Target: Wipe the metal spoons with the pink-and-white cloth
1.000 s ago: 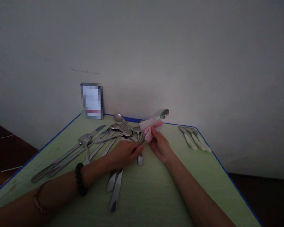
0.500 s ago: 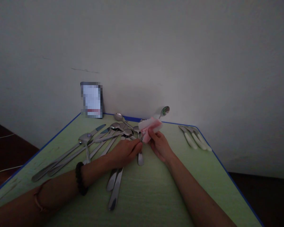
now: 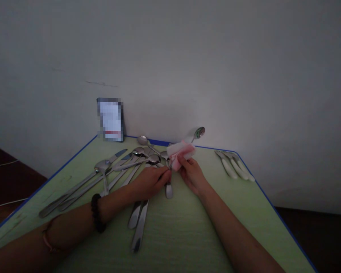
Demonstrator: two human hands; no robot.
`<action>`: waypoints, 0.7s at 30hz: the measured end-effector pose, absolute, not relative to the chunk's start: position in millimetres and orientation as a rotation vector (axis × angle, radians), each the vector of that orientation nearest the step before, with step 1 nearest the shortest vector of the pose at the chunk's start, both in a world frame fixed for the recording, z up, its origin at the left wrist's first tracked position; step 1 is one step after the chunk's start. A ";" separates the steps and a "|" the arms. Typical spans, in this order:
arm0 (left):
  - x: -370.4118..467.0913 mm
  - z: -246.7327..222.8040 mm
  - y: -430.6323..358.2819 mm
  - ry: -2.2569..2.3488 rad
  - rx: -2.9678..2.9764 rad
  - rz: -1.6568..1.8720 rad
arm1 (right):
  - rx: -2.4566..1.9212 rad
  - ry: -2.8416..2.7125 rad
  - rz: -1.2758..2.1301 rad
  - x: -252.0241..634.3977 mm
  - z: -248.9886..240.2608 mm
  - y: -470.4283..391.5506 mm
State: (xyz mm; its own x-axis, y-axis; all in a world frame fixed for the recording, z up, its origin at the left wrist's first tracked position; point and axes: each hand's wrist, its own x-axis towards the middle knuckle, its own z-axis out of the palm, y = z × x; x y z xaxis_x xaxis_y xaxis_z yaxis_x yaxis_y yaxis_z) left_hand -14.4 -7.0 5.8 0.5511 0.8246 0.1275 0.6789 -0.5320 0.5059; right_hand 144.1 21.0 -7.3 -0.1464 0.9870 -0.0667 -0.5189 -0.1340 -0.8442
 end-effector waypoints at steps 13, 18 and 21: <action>-14.8 4.8 -7.2 1.203 2.455 0.425 | -0.794 -0.730 1.613 143.6 -6.5 22.7; -14.2 6.3 -7.6 1.210 2.440 0.415 | -0.784 -0.709 1.604 142.9 -4.3 22.2; -14.1 6.7 -8.1 1.203 2.439 0.422 | -0.789 -0.702 1.596 142.7 -4.0 22.4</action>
